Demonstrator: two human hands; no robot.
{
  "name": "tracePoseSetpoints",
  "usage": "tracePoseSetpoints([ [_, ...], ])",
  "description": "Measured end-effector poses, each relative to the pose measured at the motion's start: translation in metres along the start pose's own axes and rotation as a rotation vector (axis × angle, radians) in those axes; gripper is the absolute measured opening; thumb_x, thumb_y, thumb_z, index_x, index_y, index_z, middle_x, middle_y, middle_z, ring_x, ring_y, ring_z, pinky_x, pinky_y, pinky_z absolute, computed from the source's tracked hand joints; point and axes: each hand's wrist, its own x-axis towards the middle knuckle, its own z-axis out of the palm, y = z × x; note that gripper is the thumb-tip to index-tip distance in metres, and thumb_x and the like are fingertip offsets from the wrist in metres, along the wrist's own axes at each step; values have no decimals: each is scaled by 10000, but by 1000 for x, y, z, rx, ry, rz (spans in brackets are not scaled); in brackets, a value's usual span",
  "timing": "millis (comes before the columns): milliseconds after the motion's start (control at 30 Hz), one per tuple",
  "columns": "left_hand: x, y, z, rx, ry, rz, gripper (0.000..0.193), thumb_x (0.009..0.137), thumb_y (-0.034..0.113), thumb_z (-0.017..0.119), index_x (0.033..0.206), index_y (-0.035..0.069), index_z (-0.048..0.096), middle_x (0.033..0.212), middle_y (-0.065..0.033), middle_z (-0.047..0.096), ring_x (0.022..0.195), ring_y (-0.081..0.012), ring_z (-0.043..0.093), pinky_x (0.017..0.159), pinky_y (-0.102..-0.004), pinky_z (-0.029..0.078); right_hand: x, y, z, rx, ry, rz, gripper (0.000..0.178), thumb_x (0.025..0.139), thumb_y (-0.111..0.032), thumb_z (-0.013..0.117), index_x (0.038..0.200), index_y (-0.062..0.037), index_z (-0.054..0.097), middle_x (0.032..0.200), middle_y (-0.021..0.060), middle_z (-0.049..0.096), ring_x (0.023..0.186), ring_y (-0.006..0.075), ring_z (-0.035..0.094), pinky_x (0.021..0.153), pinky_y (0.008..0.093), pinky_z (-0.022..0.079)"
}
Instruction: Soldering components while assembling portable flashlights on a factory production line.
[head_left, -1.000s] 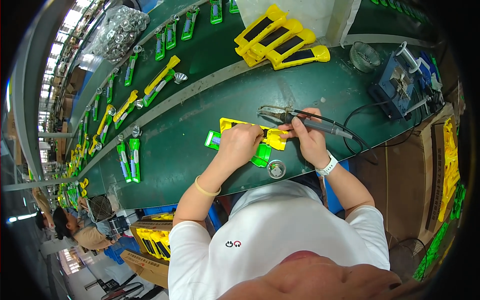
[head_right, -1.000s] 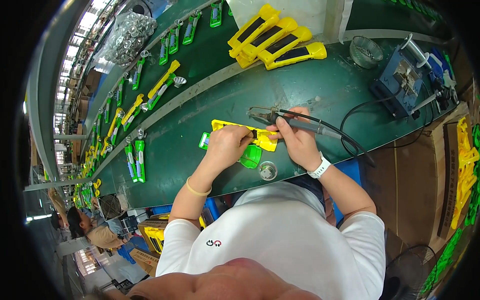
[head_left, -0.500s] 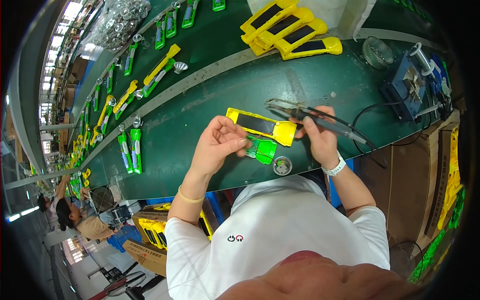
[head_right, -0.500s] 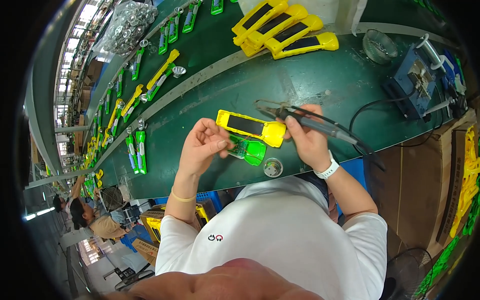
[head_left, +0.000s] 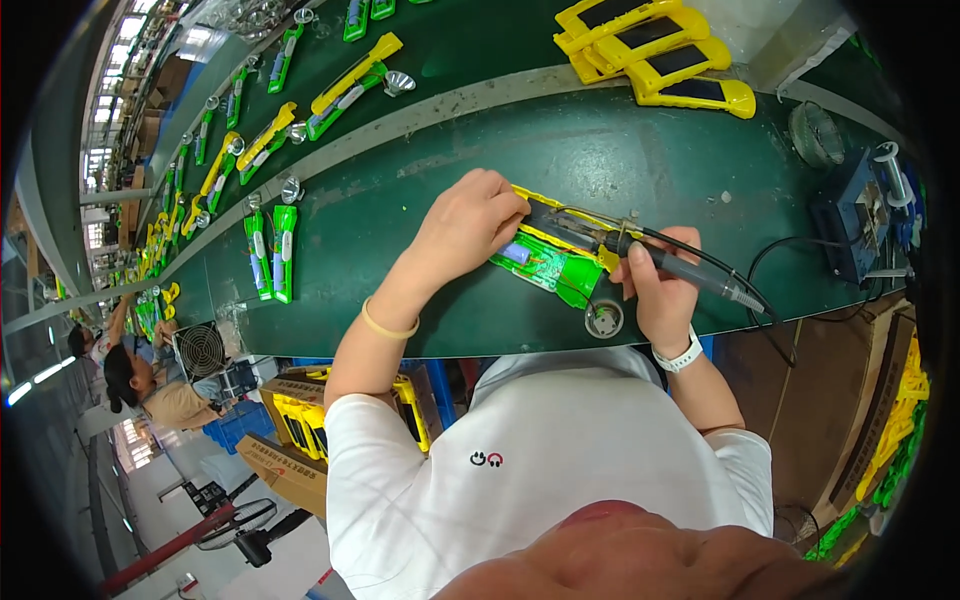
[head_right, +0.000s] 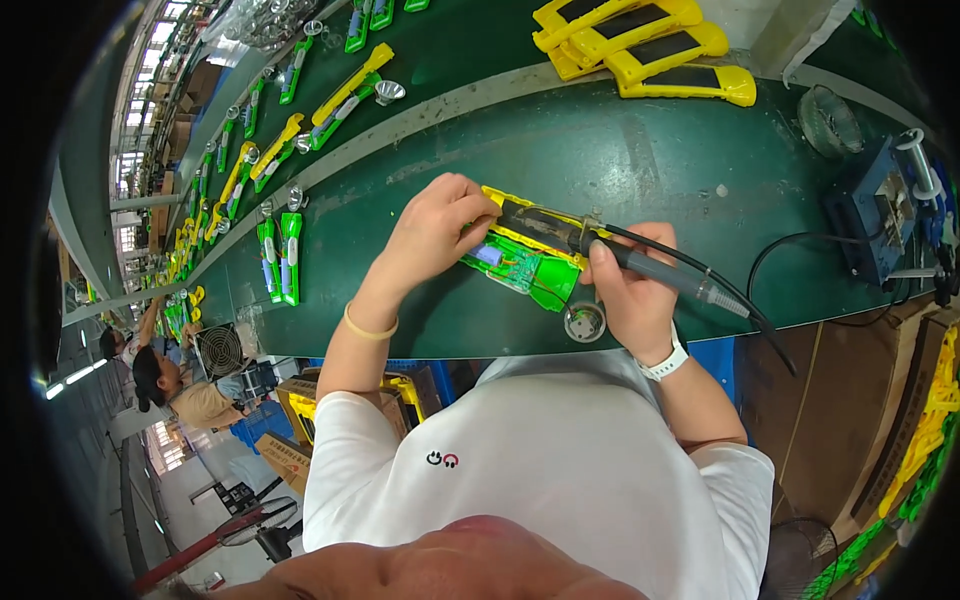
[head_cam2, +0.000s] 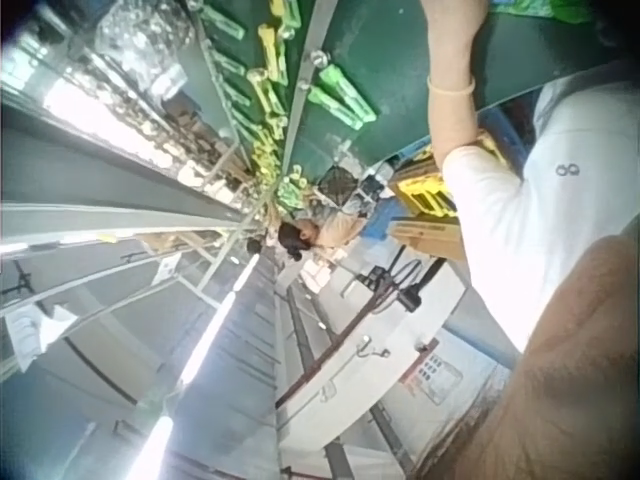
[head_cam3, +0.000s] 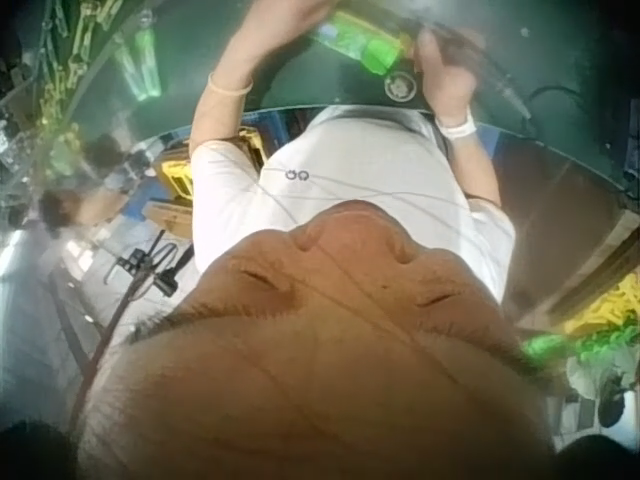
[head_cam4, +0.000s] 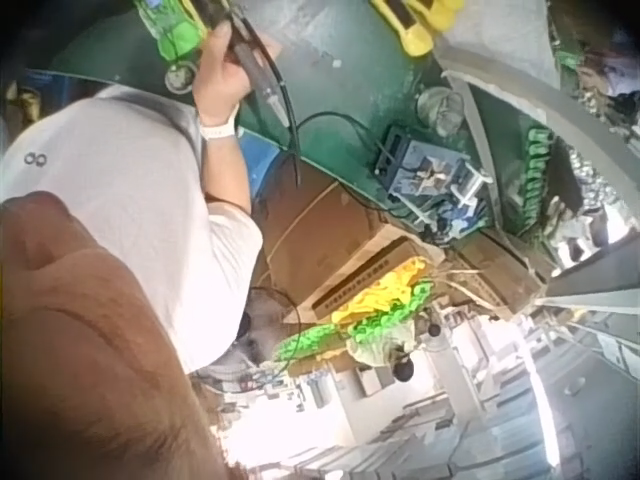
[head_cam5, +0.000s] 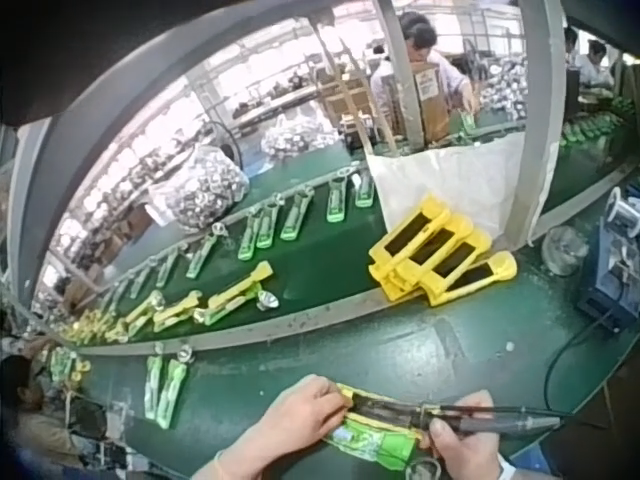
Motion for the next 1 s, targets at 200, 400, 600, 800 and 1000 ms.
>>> tracePoseSetpoints([
  [200,1,-5,0,-145,-61,-116,104,719,19,634,817,14,600,1020,-110,496,798,-233,548,710,-322,482,2,13,2,7,-84,78,263,845,1,584,989,-20,365,839,69,533,673,92,578,568,204,474],
  [400,1,-13,4,-174,-82,-114,83,726,12,602,808,14,589,1018,-111,494,804,-239,547,716,-328,480,4,16,5,-35,-105,85,253,842,-22,604,978,-11,391,845,57,530,683,77,550,591,192,456],
  [600,1,-14,0,-65,-97,-39,68,712,20,575,777,18,553,981,-109,502,815,-266,551,714,-348,478,7,16,11,4,-82,105,270,840,-45,619,1005,-22,406,815,32,527,669,44,498,562,176,412],
  [800,1,-10,2,-59,-122,-129,77,709,22,571,783,21,553,965,-110,508,782,-279,564,697,-356,483,10,19,15,-134,-84,70,231,830,-65,635,951,-23,442,750,-12,507,612,11,426,506,163,347],
  [1000,3,-11,0,-96,-140,-115,90,733,25,548,812,10,589,955,-128,520,811,-299,571,723,-374,486,10,21,15,-139,-72,90,223,825,-66,641,930,-32,448,734,-22,498,596,-1,405,495,160,332],
])
